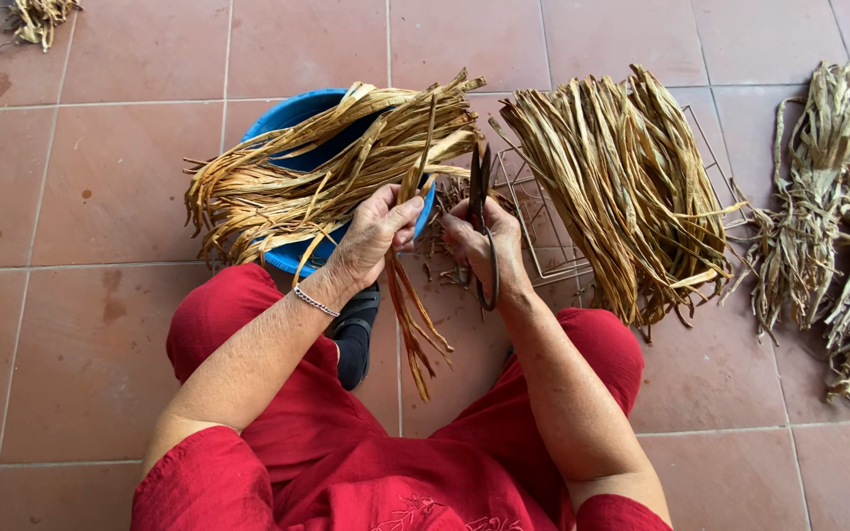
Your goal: The person sits on a tiled floor and uses shears to trim dried plant stalks. They repeatedly pick stalks from a blue bucket, cut them into smaller pieces, and place the cut pieces onto a wire rack.
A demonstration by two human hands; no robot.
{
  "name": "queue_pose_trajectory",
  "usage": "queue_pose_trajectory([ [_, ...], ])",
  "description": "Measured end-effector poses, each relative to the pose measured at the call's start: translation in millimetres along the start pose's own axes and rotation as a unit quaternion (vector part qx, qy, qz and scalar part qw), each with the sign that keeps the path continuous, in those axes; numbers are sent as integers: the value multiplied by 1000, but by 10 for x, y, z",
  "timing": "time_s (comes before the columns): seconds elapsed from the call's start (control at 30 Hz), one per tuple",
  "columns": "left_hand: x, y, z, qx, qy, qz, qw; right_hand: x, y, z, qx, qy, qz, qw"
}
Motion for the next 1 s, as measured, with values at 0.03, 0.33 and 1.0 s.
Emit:
queue_pose_trajectory([
  [0.03,-18,48,0,6,4,2,1000,3,19,0,19,4,36,999],
  [0.33,-238,404,54,15,45,25,999,197,116,108,-9,-147,105,984],
  [1.0,-302,490,123,49,47,-72,995,96,94,119,-76,-20,160,984],
])
Point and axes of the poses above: each hand's wrist, its own z-axis away from the middle knuckle, its own x-axis out of the palm, y = z × x, the point moved 4 cm from there along -z, towards the middle knuckle, and after that the axes turned 2 degrees about y, right-handed, at the moved point
